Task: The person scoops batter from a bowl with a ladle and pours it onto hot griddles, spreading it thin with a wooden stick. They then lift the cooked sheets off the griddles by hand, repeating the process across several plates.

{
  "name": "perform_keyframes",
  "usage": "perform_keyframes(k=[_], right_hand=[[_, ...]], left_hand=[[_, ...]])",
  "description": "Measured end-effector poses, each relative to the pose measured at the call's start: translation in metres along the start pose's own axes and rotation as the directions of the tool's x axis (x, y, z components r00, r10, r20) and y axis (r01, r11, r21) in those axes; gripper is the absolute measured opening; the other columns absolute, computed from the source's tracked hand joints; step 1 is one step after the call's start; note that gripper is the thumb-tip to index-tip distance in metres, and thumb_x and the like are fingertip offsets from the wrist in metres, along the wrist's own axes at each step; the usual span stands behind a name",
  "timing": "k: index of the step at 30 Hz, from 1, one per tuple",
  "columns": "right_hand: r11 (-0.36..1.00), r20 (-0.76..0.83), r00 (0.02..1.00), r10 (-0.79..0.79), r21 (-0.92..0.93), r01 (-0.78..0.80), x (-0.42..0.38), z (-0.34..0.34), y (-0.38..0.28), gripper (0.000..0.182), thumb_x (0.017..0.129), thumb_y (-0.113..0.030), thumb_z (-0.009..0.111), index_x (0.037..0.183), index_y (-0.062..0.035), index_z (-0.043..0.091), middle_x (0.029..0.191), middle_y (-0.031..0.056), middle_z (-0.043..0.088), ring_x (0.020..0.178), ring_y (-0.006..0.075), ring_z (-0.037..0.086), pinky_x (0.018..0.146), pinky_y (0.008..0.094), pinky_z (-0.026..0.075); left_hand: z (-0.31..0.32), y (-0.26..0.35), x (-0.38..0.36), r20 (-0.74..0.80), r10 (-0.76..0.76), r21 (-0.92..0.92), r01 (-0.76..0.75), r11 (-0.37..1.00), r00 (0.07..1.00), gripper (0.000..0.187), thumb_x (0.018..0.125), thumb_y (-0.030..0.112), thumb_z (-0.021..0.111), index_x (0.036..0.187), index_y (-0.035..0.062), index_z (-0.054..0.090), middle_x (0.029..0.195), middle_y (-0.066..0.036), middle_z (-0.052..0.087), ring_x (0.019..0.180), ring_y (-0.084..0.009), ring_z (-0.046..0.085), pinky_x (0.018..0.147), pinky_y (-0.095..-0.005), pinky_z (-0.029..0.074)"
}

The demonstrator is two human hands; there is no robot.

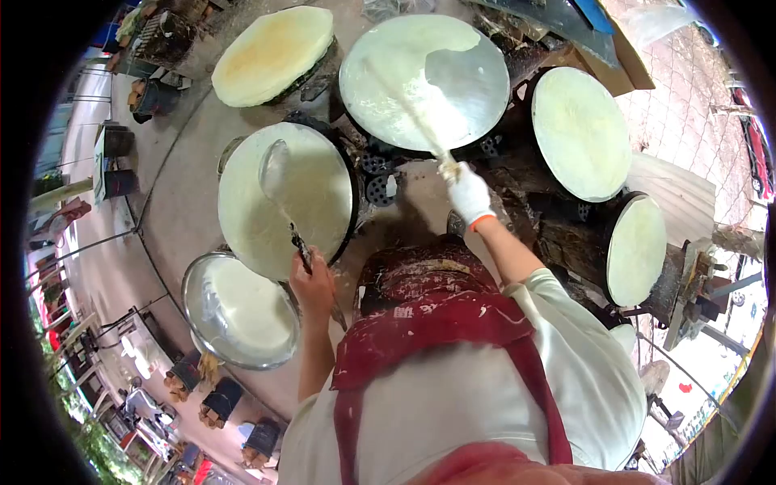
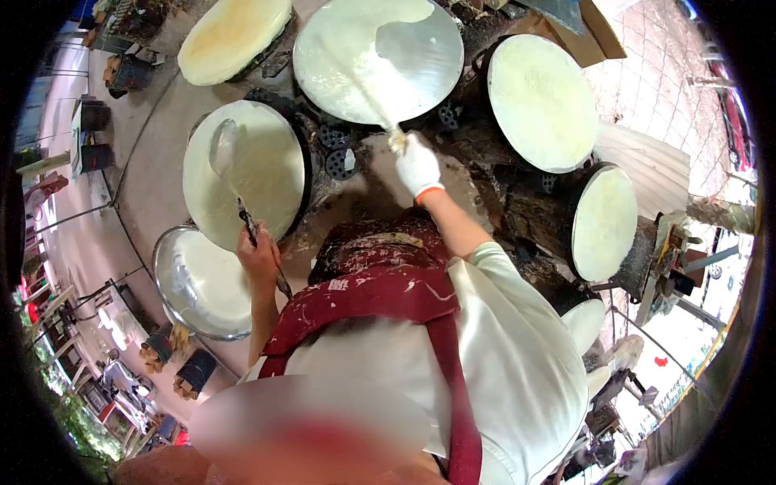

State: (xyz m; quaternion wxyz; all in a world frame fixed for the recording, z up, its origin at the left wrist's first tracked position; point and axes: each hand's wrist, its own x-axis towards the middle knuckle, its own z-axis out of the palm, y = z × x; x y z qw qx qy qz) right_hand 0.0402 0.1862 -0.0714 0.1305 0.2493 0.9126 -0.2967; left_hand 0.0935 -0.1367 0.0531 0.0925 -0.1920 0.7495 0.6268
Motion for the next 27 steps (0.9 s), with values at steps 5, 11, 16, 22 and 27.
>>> perform_keyframes(k=[5, 11, 16, 22, 27], right_hand=[[0.953, -0.07, 0.997, 0.013, 0.304, 0.009, 0.068, -0.046, 0.065, 0.041, 0.093, -0.042, 0.054, 0.092, -0.0008, 0.06, 0.069, 0.0152, 0.064, 0.061, 0.0264, 0.063, 0.056, 0.0387, 0.047], [0.935, 0.143, 0.943, -0.301, -0.149, 0.321, 0.029, -0.063, 0.088, 0.044, 0.097, -0.041, 0.042, 0.1, -0.0001, 0.057, 0.077, 0.0253, 0.064, 0.076, 0.0403, 0.066, 0.065, 0.0508, 0.051], [0.97, -0.051, 0.975, -0.218, -0.121, 0.211, 0.105, -0.121, 0.102, 0.042, 0.097, -0.04, 0.043, 0.095, -0.0002, 0.055, 0.076, 0.0272, 0.064, 0.073, 0.0429, 0.065, 0.065, 0.0521, 0.051], [0.951, 0.165, 0.946, -0.279, 0.187, 0.247, 0.097, -0.103, 0.116, 0.046, 0.097, -0.039, 0.043, 0.118, 0.0003, 0.054, 0.087, 0.0297, 0.064, 0.083, 0.0431, 0.064, 0.076, 0.0497, 0.05], [0.978, -0.012, 0.978, -0.208, -0.022, 0.207, 0.108, -0.115, 0.131, 0.053, 0.097, -0.034, 0.044, 0.144, -0.0101, 0.034, 0.085, 0.0257, 0.066, 0.076, 0.043, 0.064, 0.068, 0.0514, 0.049]], left_hand=[[0.044, 0.025, -0.009, -0.031, 0.009, 0.016, -0.009, 1.0, 0.999, 0.01, 0.098, 0.009, 0.046, 0.093, 0.0024, 0.051, 0.056, 0.001, 0.044, 0.038, -0.006, 0.037, 0.036, -0.0232, 0.029], [0.079, 0.021, -0.026, -0.086, 0.063, 0.093, -0.055, 0.994, 0.994, 0.007, 0.097, 0.008, 0.047, 0.092, 0.0033, 0.051, 0.055, 0.002, 0.043, 0.038, -0.0065, 0.036, 0.036, -0.023, 0.028], [0.122, 0.044, -0.048, -0.221, -0.076, 0.022, 0.083, 0.996, 0.972, 0.012, 0.098, 0.009, 0.047, 0.092, 0.0009, 0.052, 0.057, 0.001, 0.04, 0.039, -0.0073, 0.035, 0.036, -0.0229, 0.028], [0.144, 0.048, -0.048, -0.176, -0.106, -0.006, 0.107, 0.994, 0.979, 0.011, 0.097, 0.01, 0.05, 0.094, 0.0001, 0.051, 0.058, 0.001, 0.04, 0.041, -0.0075, 0.036, 0.036, -0.0224, 0.028], [0.151, 0.05, -0.045, -0.173, -0.127, -0.022, 0.125, 0.992, 0.977, 0.01, 0.097, 0.01, 0.051, 0.094, 0.0005, 0.051, 0.058, 0.001, 0.039, 0.041, -0.0072, 0.036, 0.037, -0.022, 0.029]])
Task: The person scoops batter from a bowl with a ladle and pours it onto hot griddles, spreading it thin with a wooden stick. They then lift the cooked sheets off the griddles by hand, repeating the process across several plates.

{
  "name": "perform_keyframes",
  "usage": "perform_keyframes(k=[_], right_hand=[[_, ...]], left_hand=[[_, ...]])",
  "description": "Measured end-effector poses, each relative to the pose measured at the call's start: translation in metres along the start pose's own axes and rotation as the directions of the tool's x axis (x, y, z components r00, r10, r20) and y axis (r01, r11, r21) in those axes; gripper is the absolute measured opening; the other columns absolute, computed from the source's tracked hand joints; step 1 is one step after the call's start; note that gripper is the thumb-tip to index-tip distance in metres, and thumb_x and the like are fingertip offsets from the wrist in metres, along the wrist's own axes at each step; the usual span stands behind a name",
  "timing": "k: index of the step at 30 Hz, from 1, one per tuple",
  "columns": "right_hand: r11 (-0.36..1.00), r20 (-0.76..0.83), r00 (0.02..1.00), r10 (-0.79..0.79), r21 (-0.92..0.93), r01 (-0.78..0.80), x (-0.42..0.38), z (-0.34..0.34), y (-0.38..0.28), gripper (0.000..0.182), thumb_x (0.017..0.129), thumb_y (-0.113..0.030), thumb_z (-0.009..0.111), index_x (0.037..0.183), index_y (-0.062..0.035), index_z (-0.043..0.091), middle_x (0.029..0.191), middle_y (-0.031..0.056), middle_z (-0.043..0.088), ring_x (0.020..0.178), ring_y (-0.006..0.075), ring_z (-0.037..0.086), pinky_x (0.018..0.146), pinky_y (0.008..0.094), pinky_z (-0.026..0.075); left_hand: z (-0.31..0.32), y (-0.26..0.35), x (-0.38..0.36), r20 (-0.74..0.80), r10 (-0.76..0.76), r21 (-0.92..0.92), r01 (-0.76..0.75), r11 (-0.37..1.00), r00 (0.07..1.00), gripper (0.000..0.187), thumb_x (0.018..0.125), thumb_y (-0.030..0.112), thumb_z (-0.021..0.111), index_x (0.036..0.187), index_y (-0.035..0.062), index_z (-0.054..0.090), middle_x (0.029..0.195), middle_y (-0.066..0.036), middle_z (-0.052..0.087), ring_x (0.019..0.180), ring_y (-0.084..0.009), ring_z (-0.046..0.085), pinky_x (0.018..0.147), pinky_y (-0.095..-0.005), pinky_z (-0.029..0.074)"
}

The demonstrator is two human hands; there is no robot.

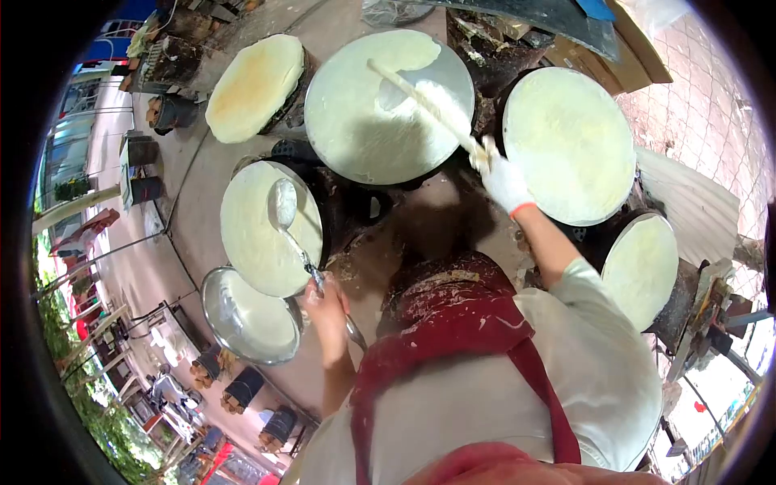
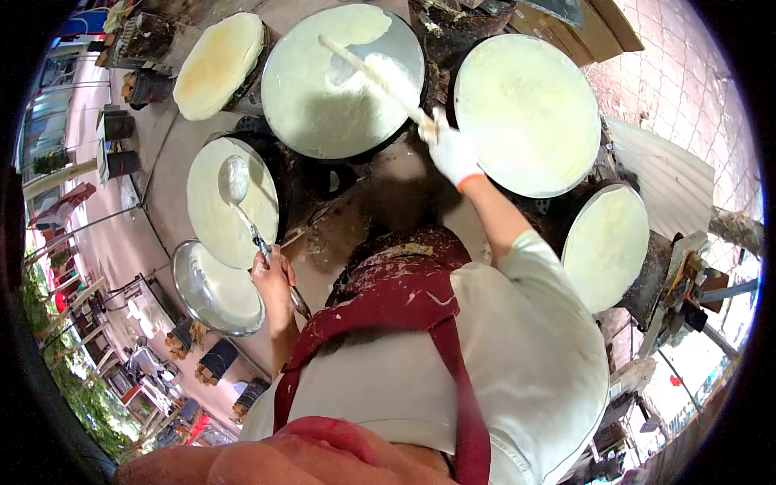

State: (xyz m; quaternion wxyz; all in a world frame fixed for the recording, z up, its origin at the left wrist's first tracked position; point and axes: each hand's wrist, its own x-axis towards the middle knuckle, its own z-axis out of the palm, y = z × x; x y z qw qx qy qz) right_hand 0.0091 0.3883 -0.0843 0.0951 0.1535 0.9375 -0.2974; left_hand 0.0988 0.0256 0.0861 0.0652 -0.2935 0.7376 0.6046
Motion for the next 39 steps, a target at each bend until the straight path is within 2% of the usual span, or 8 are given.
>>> perform_keyframes(k=[10, 13, 17, 21, 23, 28, 33, 39], right_hand=[[0.947, -0.141, 0.985, -0.095, -0.318, 0.046, 0.198, -0.071, -0.103, 0.06, 0.092, -0.043, 0.051, 0.142, -0.0119, 0.04, 0.097, 0.0182, 0.069, 0.09, 0.0363, 0.068, 0.078, 0.0448, 0.054], [0.884, -0.251, 0.853, -0.458, -0.026, 0.467, 0.146, -0.067, -0.129, 0.058, 0.089, -0.044, 0.054, 0.131, -0.0044, 0.051, 0.106, 0.0232, 0.065, 0.091, 0.0382, 0.065, 0.081, 0.0457, 0.051], [0.93, -0.037, 0.976, -0.215, 0.296, 0.216, 0.024, -0.07, -0.102, 0.059, 0.088, -0.032, 0.065, 0.14, -0.0099, 0.046, 0.127, 0.025, 0.055, 0.109, 0.0319, 0.061, 0.092, 0.0362, 0.048], [0.079, -0.022, 0.979, 0.202, 0.997, 0.006, -0.027, 0.031, -0.005, 0.047, 0.092, -0.009, 0.061, 0.135, 0.0042, 0.047, 0.119, 0.0106, 0.059, 0.105, 0.012, 0.056, 0.088, 0.0245, 0.048], [0.057, 0.233, 0.952, 0.196, 0.967, -0.249, -0.051, 0.024, -0.01, 0.038, 0.093, -0.014, 0.06, 0.129, -0.004, 0.055, 0.096, 0.0019, 0.063, 0.075, 0.0066, 0.057, 0.062, 0.0199, 0.047], [0.375, 0.015, 0.998, 0.069, 0.926, -0.04, -0.039, -0.01, -0.024, 0.029, 0.092, -0.018, 0.063, 0.12, -0.0119, 0.062, 0.085, -0.0064, 0.062, 0.064, 0.0004, 0.048, 0.054, 0.015, 0.037], [0.457, 0.552, 0.821, 0.147, 0.698, -0.551, -0.04, -0.046, -0.027, 0.028, 0.089, -0.019, 0.067, 0.114, -0.0054, 0.066, 0.08, -0.0014, 0.063, 0.065, 0.0053, 0.054, 0.055, 0.0206, 0.043], [0.625, 0.117, 0.992, -0.041, 0.778, -0.066, 0.028, -0.009, 0.034, 0.044, 0.087, -0.021, 0.069, 0.121, 0.0051, 0.06, 0.121, 0.0111, 0.065, 0.111, 0.0146, 0.058, 0.096, 0.0259, 0.042]], left_hand=[[-0.001, -0.011, -0.013, -0.043, -0.052, -0.017, 0.051, 0.999, 0.998, 0.008, 0.096, 0.003, 0.047, 0.104, 0.0001, 0.047, 0.056, 0.0, 0.04, 0.041, -0.0076, 0.039, 0.037, -0.0225, 0.032], [0.001, -0.005, -0.011, -0.028, -0.053, -0.049, 0.052, 0.997, 0.998, 0.007, 0.096, 0.003, 0.048, 0.102, 0.0005, 0.048, 0.057, 0.0, 0.041, 0.041, -0.0076, 0.039, 0.038, -0.0223, 0.033], [0.004, 0.007, -0.004, -0.011, -0.012, -0.043, 0.012, 0.999, 1.0, 0.006, 0.096, 0.005, 0.048, 0.1, 0.0009, 0.049, 0.056, 0.0, 0.042, 0.042, -0.0076, 0.04, 0.038, -0.0222, 0.032], [0.007, 0.009, 0.011, 0.044, 0.053, 0.087, -0.056, 0.995, 0.998, 0.01, 0.098, 0.01, 0.049, 0.095, 0.0008, 0.052, 0.059, 0.001, 0.04, 0.042, -0.0087, 0.038, 0.039, -0.0238, 0.029], [0.016, 0.013, 0.019, 0.096, 0.045, 0.026, -0.047, 0.999, 0.994, 0.011, 0.098, 0.011, 0.05, 0.093, 0.0009, 0.052, 0.058, 0.001, 0.039, 0.041, -0.0086, 0.037, 0.038, -0.0244, 0.028], [0.035, 0.02, 0.018, 0.143, 0.088, 0.005, -0.09, 0.996, 0.986, 0.013, 0.097, 0.012, 0.051, 0.089, 0.0023, 0.052, 0.056, 0.001, 0.036, 0.04, -0.0092, 0.034, 0.038, -0.0257, 0.027], [0.042, 0.002, 0.007, 0.081, 0.029, 0.013, -0.03, 0.999, 0.996, 0.013, 0.097, 0.011, 0.051, 0.086, 0.004, 0.049, 0.055, 0.0, 0.038, 0.04, -0.0093, 0.035, 0.037, -0.0251, 0.028], [0.042, 0.0, -0.009, 0.037, -0.008, -0.068, 0.011, 0.998, 0.999, 0.014, 0.096, 0.011, 0.051, 0.085, 0.0047, 0.048, 0.056, 0.0, 0.039, 0.04, -0.0092, 0.035, 0.036, -0.0254, 0.027]])
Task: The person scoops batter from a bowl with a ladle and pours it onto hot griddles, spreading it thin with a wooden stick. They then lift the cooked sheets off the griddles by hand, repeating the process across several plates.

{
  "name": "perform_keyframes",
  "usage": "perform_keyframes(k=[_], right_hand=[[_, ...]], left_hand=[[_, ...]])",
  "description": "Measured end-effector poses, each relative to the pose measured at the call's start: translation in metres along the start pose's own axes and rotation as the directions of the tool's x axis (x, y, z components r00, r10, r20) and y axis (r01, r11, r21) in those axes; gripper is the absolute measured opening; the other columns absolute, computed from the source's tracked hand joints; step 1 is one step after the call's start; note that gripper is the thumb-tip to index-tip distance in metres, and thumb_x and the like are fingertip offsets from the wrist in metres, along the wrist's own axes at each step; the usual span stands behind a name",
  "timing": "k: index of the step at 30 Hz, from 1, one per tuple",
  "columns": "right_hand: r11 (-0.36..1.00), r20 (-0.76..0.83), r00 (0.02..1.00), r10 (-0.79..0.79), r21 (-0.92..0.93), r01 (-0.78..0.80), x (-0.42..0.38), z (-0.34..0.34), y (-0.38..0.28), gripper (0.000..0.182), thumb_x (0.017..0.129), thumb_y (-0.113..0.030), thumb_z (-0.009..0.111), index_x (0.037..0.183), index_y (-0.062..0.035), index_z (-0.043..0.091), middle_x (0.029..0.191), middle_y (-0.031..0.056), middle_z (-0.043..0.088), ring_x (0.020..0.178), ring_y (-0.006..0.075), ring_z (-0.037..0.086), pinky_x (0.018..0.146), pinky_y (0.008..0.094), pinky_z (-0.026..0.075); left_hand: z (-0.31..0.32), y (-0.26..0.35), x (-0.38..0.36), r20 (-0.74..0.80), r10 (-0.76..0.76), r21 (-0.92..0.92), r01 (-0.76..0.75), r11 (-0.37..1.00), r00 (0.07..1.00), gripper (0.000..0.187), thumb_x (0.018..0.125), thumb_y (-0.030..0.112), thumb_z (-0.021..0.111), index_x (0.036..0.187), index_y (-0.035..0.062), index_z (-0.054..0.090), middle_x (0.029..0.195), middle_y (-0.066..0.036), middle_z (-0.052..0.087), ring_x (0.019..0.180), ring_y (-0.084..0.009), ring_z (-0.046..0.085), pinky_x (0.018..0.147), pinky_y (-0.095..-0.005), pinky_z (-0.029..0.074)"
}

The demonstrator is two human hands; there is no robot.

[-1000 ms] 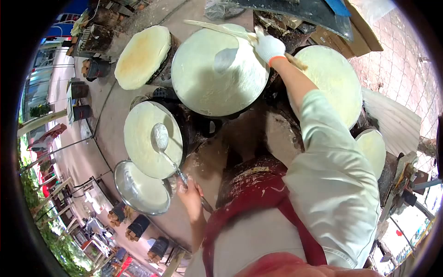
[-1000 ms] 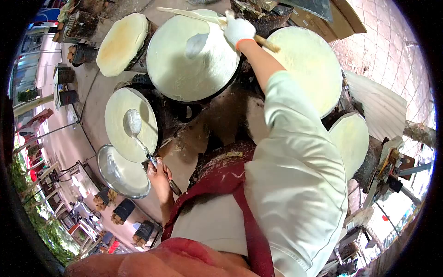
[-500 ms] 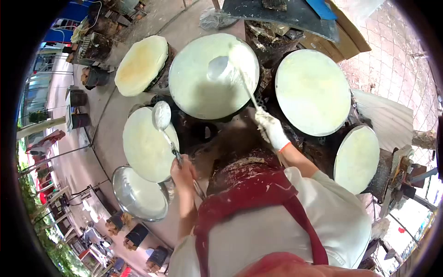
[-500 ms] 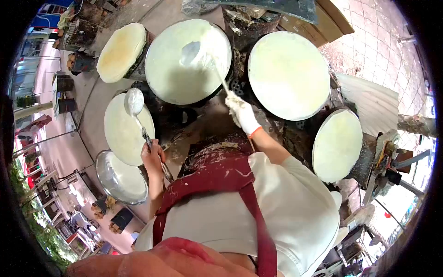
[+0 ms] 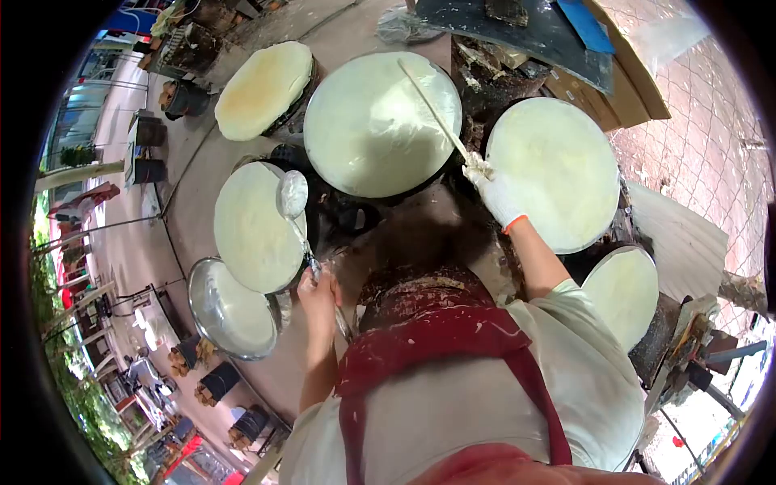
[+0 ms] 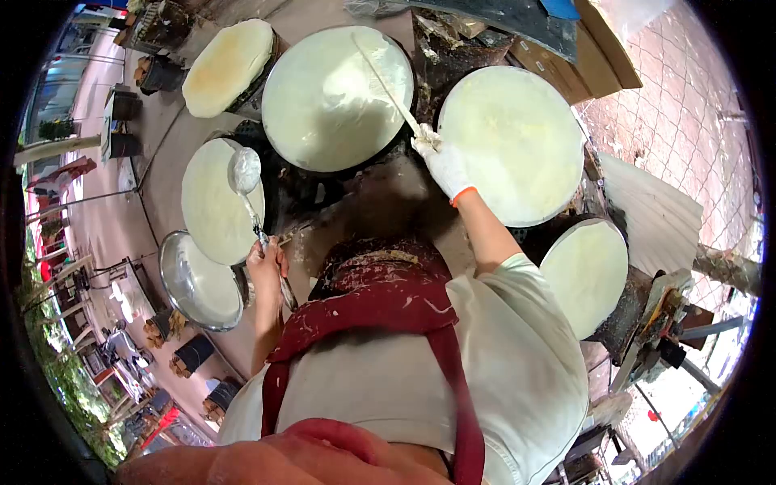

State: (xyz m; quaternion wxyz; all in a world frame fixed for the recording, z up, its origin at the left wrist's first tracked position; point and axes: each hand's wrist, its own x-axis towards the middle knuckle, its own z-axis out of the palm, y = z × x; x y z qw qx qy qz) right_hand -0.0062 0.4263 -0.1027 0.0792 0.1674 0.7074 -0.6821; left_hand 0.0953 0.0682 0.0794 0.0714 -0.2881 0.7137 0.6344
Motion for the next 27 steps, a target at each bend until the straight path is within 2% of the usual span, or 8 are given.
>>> perform_keyframes(k=[3, 9, 11, 18, 19, 21, 26, 27], right_hand=[[0.974, 0.132, 0.988, 0.075, -0.224, -0.044, -0.003, 0.001, -0.019, 0.046, 0.087, -0.023, 0.07, 0.122, 0.0041, 0.059, 0.121, 0.0118, 0.065, 0.11, 0.0152, 0.059, 0.094, 0.0263, 0.044], [0.967, 0.046, 0.999, -0.005, -0.253, 0.016, 0.022, -0.003, -0.026, 0.045, 0.088, -0.024, 0.068, 0.123, 0.0031, 0.059, 0.117, 0.0096, 0.067, 0.107, 0.0125, 0.058, 0.094, 0.0265, 0.043], [0.979, 0.207, 0.976, 0.064, -0.203, -0.021, 0.004, 0.004, -0.047, 0.045, 0.088, -0.024, 0.068, 0.123, 0.0026, 0.06, 0.115, 0.0084, 0.067, 0.105, 0.0115, 0.057, 0.095, 0.0267, 0.042], [0.924, -0.091, 0.966, 0.242, -0.284, -0.258, -0.123, 0.018, -0.077, 0.046, 0.089, -0.011, 0.065, 0.131, 0.0041, 0.053, 0.126, 0.0078, 0.061, 0.108, 0.01, 0.055, 0.097, 0.0247, 0.042], [1.0, -0.279, 0.96, -0.004, -0.001, 0.004, -0.122, 0.03, -0.002, 0.044, 0.087, -0.004, 0.065, 0.13, 0.0022, 0.055, 0.125, 0.0081, 0.062, 0.107, 0.0115, 0.057, 0.096, 0.0241, 0.044], [0.812, -0.259, 0.947, 0.188, 0.584, -0.002, -0.137, 0.072, 0.02, 0.039, 0.087, -0.003, 0.065, 0.126, -0.0013, 0.059, 0.119, 0.0066, 0.064, 0.102, 0.0118, 0.06, 0.093, 0.0222, 0.047], [0.917, -0.079, 0.969, 0.234, 0.348, -0.193, -0.118, 0.138, -0.012, 0.033, 0.086, -0.015, 0.071, 0.117, -0.0022, 0.065, 0.101, 0.0039, 0.068, 0.094, 0.0097, 0.06, 0.08, 0.0208, 0.047], [0.951, -0.118, 0.984, 0.135, 0.294, -0.095, -0.109, 0.133, -0.018, 0.033, 0.087, -0.015, 0.07, 0.116, -0.0013, 0.065, 0.104, 0.0045, 0.067, 0.094, 0.0102, 0.059, 0.083, 0.0214, 0.047]], left_hand=[[0.002, -0.003, 0.005, -0.016, 0.023, 0.05, -0.022, 0.998, 1.0, 0.015, 0.096, 0.012, 0.052, 0.083, 0.0056, 0.049, 0.055, 0.0, 0.039, 0.04, -0.0094, 0.034, 0.036, -0.0254, 0.028], [0.022, 0.035, 0.074, 0.188, 0.076, 0.147, -0.105, 0.983, 0.979, 0.017, 0.095, 0.015, 0.054, 0.081, 0.0044, 0.051, 0.055, 0.0, 0.04, 0.04, -0.0103, 0.037, 0.038, -0.0261, 0.029], [0.036, 0.047, 0.123, 0.315, 0.122, 0.07, -0.151, 0.986, 0.941, 0.018, 0.094, 0.016, 0.054, 0.082, 0.0034, 0.052, 0.057, 0.0, 0.041, 0.041, -0.0114, 0.039, 0.039, -0.0261, 0.029], [0.096, 0.064, 0.234, 0.654, 0.016, -0.029, 0.004, 1.0, 0.756, 0.021, 0.091, 0.013, 0.053, 0.072, 0.0059, 0.049, 0.056, 0.0, 0.044, 0.045, -0.0112, 0.042, 0.042, -0.0293, 0.032], [0.098, 0.06, 0.233, 0.682, -0.022, -0.004, 0.035, 0.999, 0.731, 0.02, 0.091, 0.013, 0.053, 0.072, 0.0057, 0.049, 0.057, 0.0, 0.044, 0.046, -0.011, 0.042, 0.042, -0.0287, 0.033], [0.099, 0.055, 0.223, 0.685, -0.11, 0.046, 0.107, 0.993, 0.72, 0.019, 0.091, 0.012, 0.052, 0.073, 0.0048, 0.05, 0.058, 0.0, 0.045, 0.047, -0.0106, 0.041, 0.043, -0.0272, 0.033], [0.07, 0.043, 0.168, 0.633, -0.265, -0.026, 0.362, 0.932, 0.727, 0.014, 0.091, 0.009, 0.051, 0.08, 0.0006, 0.05, 0.065, -0.002, 0.047, 0.05, -0.0099, 0.041, 0.046, -0.0235, 0.033], [0.062, 0.043, 0.165, 0.637, -0.281, -0.061, 0.41, 0.91, 0.718, 0.013, 0.091, 0.008, 0.051, 0.081, 0.0002, 0.05, 0.066, -0.002, 0.047, 0.05, -0.01, 0.041, 0.046, -0.0235, 0.033]])
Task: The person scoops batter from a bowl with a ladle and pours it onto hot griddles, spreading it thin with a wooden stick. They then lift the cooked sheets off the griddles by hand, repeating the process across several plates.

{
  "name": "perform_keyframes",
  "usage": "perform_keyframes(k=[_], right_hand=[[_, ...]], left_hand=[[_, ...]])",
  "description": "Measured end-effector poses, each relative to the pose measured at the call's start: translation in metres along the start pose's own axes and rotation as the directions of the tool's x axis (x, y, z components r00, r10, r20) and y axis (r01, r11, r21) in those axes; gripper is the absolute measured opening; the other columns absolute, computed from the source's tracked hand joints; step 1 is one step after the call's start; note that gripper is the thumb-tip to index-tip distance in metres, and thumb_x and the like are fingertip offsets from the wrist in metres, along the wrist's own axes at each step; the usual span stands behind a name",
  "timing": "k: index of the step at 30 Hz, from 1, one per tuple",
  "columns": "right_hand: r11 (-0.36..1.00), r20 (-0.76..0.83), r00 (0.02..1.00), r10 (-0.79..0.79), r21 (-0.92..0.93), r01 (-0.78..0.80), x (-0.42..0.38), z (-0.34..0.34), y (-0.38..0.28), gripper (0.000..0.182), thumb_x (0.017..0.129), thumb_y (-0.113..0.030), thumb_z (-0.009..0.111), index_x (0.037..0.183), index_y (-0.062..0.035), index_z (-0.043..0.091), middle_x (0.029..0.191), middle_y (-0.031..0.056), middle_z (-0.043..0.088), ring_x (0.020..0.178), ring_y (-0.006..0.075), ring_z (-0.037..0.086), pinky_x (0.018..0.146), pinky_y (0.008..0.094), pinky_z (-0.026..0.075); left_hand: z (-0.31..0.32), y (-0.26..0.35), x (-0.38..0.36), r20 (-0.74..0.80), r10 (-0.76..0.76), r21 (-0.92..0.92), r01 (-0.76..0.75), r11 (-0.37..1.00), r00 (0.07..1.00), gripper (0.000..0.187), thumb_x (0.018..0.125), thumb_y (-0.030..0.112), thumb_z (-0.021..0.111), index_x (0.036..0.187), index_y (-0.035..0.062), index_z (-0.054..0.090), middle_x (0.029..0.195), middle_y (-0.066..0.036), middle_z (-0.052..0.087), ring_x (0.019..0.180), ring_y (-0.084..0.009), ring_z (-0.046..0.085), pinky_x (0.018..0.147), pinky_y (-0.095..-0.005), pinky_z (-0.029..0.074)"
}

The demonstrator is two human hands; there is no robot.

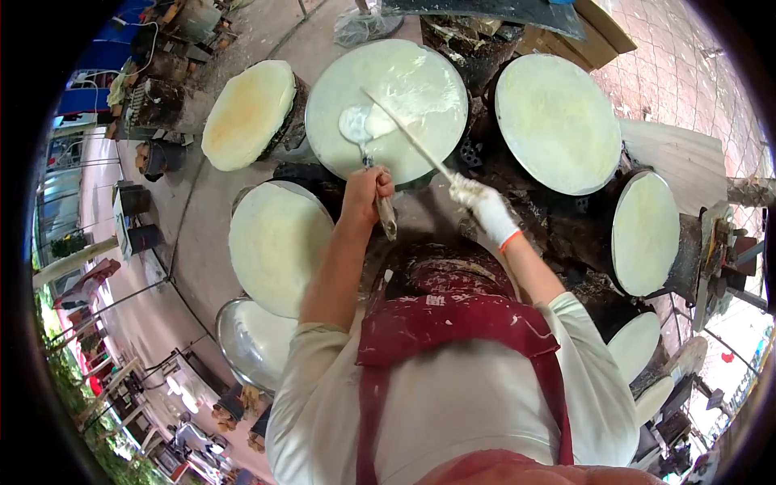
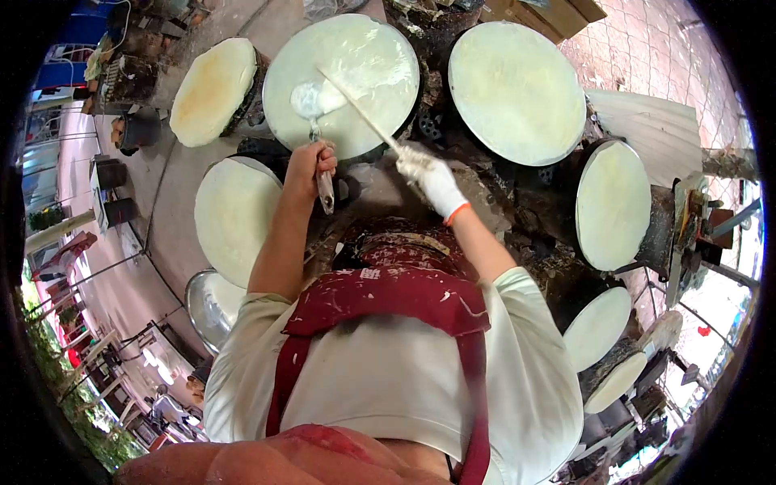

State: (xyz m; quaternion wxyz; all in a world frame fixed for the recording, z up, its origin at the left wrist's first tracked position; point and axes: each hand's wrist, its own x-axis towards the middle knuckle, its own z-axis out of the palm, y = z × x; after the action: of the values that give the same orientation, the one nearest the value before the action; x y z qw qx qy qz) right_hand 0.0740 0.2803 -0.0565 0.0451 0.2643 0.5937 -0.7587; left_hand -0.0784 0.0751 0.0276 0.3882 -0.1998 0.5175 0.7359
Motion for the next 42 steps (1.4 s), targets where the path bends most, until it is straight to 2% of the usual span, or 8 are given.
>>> perform_keyframes(k=[15, 17, 20, 22, 24, 30, 33, 42], right_hand=[[0.996, 0.064, 0.994, 0.09, -0.008, -0.09, -0.021, 0.046, 0.043, 0.031, 0.089, -0.017, 0.067, 0.114, 0.0011, 0.064, 0.085, 0.0041, 0.064, 0.072, 0.0096, 0.054, 0.07, 0.0229, 0.05], [0.922, 0.086, 0.919, 0.385, -0.01, -0.386, -0.046, 0.06, -0.016, 0.027, 0.088, -0.01, 0.068, 0.113, 0.0003, 0.065, 0.085, 0.0032, 0.066, 0.068, 0.0076, 0.055, 0.061, 0.0221, 0.047], [0.988, -0.123, 0.992, -0.03, 0.15, 0.048, -0.032, 0.056, 0.001, 0.024, 0.094, -0.01, 0.058, 0.114, 0.0013, 0.064, 0.09, 0.0031, 0.067, 0.074, 0.0065, 0.058, 0.063, 0.0194, 0.048], [0.993, -0.083, 0.993, -0.082, 0.073, 0.088, -0.029, 0.045, 0.019, 0.029, 0.091, -0.016, 0.063, 0.116, -0.0015, 0.064, 0.105, 0.0065, 0.067, 0.092, 0.0105, 0.061, 0.077, 0.0241, 0.049], [0.901, 0.004, 0.995, -0.101, -0.424, 0.093, -0.046, 0.046, 0.028, 0.04, 0.087, -0.02, 0.069, 0.124, -0.0062, 0.062, 0.121, 0.007, 0.064, 0.11, 0.016, 0.058, 0.096, 0.0293, 0.045], [0.732, -0.222, 0.975, -0.005, -0.665, -0.148, -0.149, 0.032, 0.012, 0.057, 0.085, -0.055, 0.059, 0.131, -0.0215, 0.057, 0.103, 0.0185, 0.067, 0.09, 0.0374, 0.066, 0.082, 0.0419, 0.051], [0.624, -0.248, 0.968, -0.041, -0.763, -0.169, -0.218, -0.012, 0.025, 0.051, 0.083, -0.054, 0.063, 0.122, -0.0203, 0.064, 0.104, 0.0149, 0.069, 0.092, 0.0331, 0.067, 0.083, 0.0398, 0.052], [0.762, -0.986, -0.15, -0.078, 0.038, -0.647, -0.465, -0.146, 0.12, 0.047, 0.088, -0.04, 0.064, 0.126, -0.0123, 0.059, 0.103, 0.0174, 0.067, 0.091, 0.0318, 0.066, 0.077, 0.0394, 0.05]], left_hand=[[-0.025, -0.013, 0.003, 0.209, -0.126, -0.262, 0.18, 0.948, 0.97, 0.014, 0.093, 0.007, 0.044, 0.079, 0.0045, 0.045, 0.069, -0.004, 0.045, 0.057, -0.0122, 0.043, 0.054, -0.0272, 0.037], [-0.057, -0.022, 0.013, 0.257, 0.281, 0.02, -0.296, 0.955, 0.925, 0.015, 0.093, 0.006, 0.045, 0.078, 0.0057, 0.043, 0.069, -0.003, 0.045, 0.06, -0.0121, 0.045, 0.055, -0.027, 0.037], [-0.106, -0.03, -0.022, 0.378, 0.782, 0.383, -0.852, 0.356, 0.496, 0.007, 0.091, 0.001, 0.051, 0.096, 0.0023, 0.056, 0.071, -0.002, 0.05, 0.063, -0.0121, 0.05, 0.064, -0.0314, 0.044], [-0.164, -0.01, -0.027, 0.576, 0.446, -0.281, -0.347, 0.895, 0.685, 0.02, 0.094, 0.004, 0.048, 0.113, 0.0026, 0.05, 0.084, -0.004, 0.055, 0.06, -0.0115, 0.048, 0.059, -0.0307, 0.043], [-0.186, 0.005, -0.036, 0.639, 0.193, -0.452, 0.161, 0.877, 0.745, 0.029, 0.096, 0.006, 0.045, 0.124, 0.0011, 0.046, 0.093, -0.006, 0.058, 0.056, -0.0095, 0.044, 0.053, -0.0264, 0.04], [-0.062, 0.032, -0.121, -0.017, 0.279, 0.009, -0.279, 0.96, 0.96, 0.031, 0.102, 0.018, 0.038, 0.123, -0.0045, 0.043, 0.083, -0.007, 0.056, 0.045, -0.0048, 0.035, 0.039, -0.0164, 0.027], [-0.067, 0.023, -0.092, 0.742, -0.134, -0.277, 0.482, 0.831, 0.657, 0.03, 0.105, 0.024, 0.03, 0.115, -0.0023, 0.042, 0.074, -0.003, 0.047, 0.039, -0.0079, 0.038, 0.041, -0.0241, 0.026], [0.107, -0.069, -0.126, 0.678, -0.372, 0.045, 0.47, 0.882, 0.634, 0.028, 0.105, 0.021, 0.028, 0.108, -0.0047, 0.039, 0.067, -0.003, 0.043, 0.035, -0.0071, 0.041, 0.036, -0.023, 0.022]])
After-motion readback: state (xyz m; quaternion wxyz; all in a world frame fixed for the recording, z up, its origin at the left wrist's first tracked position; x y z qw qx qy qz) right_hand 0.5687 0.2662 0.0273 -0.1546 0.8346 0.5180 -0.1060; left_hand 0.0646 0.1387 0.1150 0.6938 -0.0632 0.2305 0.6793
